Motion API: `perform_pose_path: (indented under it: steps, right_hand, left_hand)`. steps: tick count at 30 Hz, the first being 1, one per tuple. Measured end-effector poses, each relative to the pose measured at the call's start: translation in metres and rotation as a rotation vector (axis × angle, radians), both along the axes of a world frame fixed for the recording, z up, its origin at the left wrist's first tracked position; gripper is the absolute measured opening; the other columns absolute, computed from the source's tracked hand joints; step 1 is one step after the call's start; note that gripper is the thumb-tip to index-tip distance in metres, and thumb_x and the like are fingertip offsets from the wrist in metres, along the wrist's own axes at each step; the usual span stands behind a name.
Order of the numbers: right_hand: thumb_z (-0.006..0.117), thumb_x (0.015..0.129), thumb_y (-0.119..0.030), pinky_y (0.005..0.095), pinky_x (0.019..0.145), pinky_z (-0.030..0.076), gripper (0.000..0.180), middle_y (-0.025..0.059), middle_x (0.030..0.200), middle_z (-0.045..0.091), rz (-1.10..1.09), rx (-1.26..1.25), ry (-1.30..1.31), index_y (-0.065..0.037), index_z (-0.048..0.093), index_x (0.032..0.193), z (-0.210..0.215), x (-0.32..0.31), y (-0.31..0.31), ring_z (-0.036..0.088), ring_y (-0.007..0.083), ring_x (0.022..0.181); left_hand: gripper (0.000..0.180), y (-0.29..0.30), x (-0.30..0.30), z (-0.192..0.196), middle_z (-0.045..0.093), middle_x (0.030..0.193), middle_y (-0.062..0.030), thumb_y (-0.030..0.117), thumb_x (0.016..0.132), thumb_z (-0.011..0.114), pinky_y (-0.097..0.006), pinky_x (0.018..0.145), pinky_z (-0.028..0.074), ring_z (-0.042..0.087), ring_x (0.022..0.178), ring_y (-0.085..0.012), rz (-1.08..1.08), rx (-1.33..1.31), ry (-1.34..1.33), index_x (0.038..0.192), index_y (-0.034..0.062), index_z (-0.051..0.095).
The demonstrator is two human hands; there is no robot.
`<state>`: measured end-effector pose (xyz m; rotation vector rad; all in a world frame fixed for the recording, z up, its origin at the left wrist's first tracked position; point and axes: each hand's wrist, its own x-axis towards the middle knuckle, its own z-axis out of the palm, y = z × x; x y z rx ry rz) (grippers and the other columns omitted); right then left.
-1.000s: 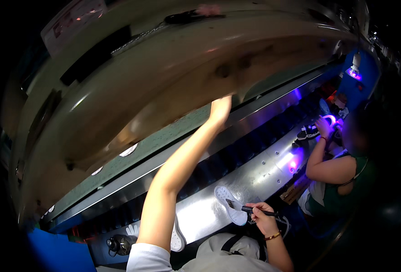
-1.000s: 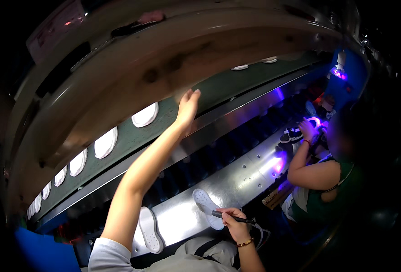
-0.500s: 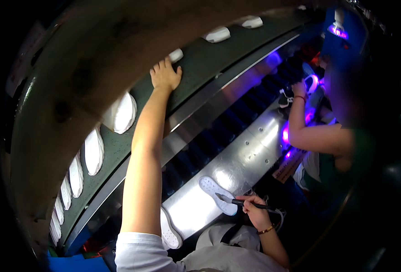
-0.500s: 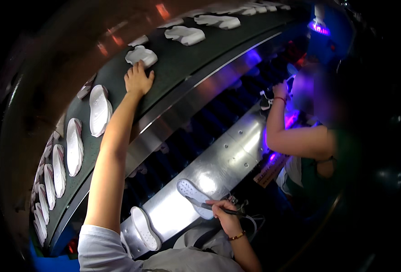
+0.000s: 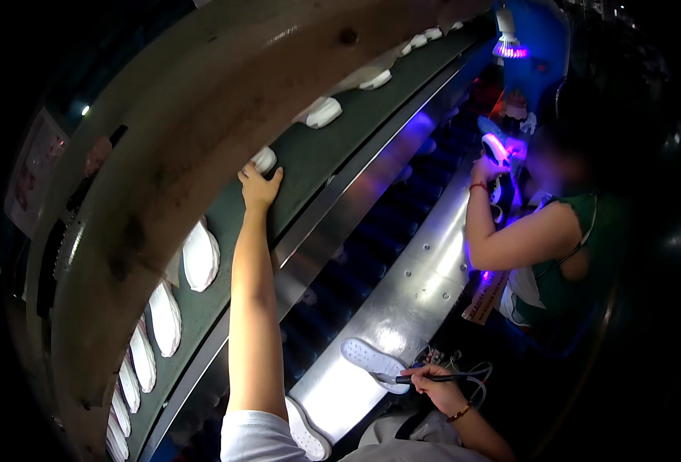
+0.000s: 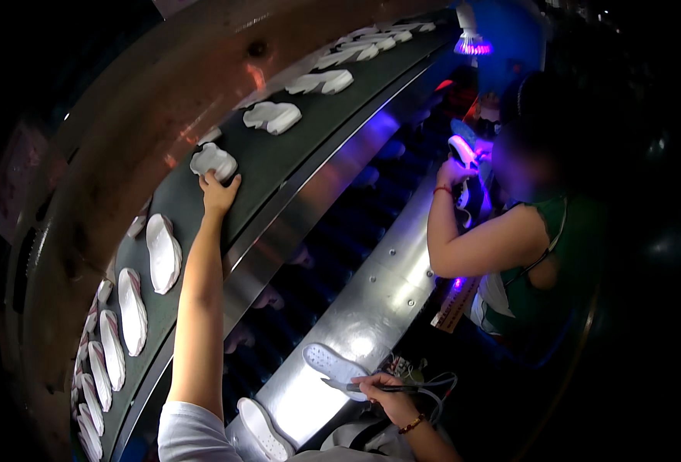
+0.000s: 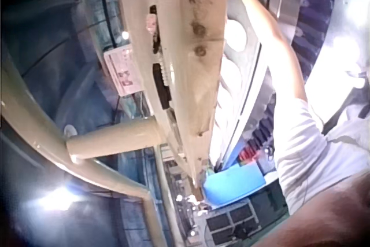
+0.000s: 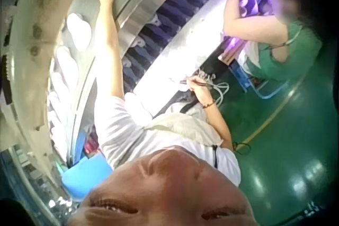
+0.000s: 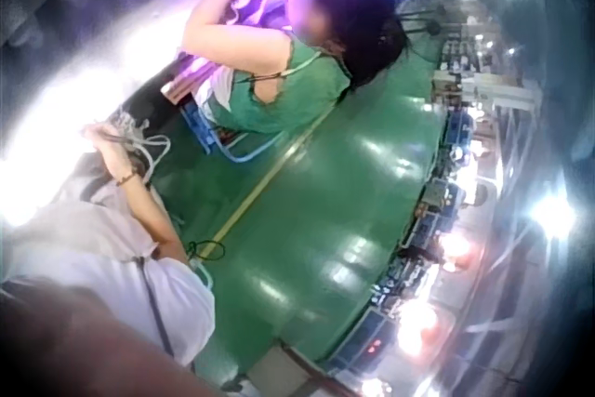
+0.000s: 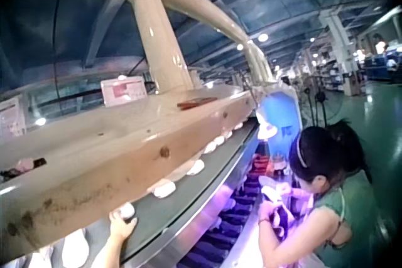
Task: The person picks white slipper soles from a conveyor belt and paints them with a brush, then places them back on the belt. The process is repeated for multiple soles.
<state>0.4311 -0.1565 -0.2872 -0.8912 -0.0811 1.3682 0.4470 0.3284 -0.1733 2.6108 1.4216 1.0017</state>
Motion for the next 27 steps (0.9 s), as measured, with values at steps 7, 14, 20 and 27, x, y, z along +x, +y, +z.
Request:
perform_pose_path:
  steps: [7, 14, 20, 27]
  right_hand:
    - [0.049, 0.082, -0.012, 0.0164, 0.057, 0.035, 0.013, 0.0106, 0.097, 0.058, 0.061, 0.046, -0.006, -0.002, 0.056, 0.076, 0.004, 0.015, 0.014, 0.042, 0.0045, 0.061]
    - [0.034, 0.089, -0.029, 0.0228, 0.066, 0.040, 0.038, 0.0119, 0.093, 0.058, 0.168, 0.140, 0.003, 0.001, 0.057, 0.088, 0.002, 0.017, 0.053, 0.052, 0.0120, 0.075]
    - [0.046, 0.085, -0.016, 0.0238, 0.064, 0.045, 0.023, 0.0128, 0.089, 0.058, 0.087, 0.107, 0.030, 0.004, 0.054, 0.093, 0.002, 0.016, 0.070, 0.055, 0.0148, 0.068]
    - [0.054, 0.074, 0.004, 0.0220, 0.063, 0.045, 0.019, 0.0099, 0.084, 0.056, -0.022, 0.081, -0.099, 0.002, 0.052, 0.093, 0.018, 0.020, 0.077, 0.053, 0.0134, 0.068]
  left_hand:
    - [0.034, -0.043, -0.011, 0.031, 0.055, 0.089, -0.0117, 0.032, 0.069, 0.062, -0.039, 0.076, 0.036, 0.047, 0.090, -0.0295, -0.003, 0.335, 0.323, 0.087, 0.0059, 0.050]
    - [0.033, -0.187, -0.114, 0.077, 0.049, 0.082, -0.0162, 0.026, 0.063, 0.068, -0.037, 0.069, 0.036, 0.045, 0.079, -0.0293, -0.322, 0.160, 0.136, 0.076, 0.0038, 0.047]
    - [0.042, -0.300, -0.171, 0.002, 0.041, 0.106, -0.0125, 0.011, 0.071, 0.048, -0.031, 0.084, 0.035, 0.042, 0.095, -0.0176, -0.243, -0.549, -1.543, 0.110, 0.0016, 0.035]
    - [0.095, -0.347, -0.249, -0.006, 0.035, 0.125, -0.0166, 0.033, 0.059, 0.071, -0.037, 0.094, 0.032, 0.039, 0.113, -0.0256, -0.685, -1.288, -1.291, 0.129, -0.0011, 0.016]
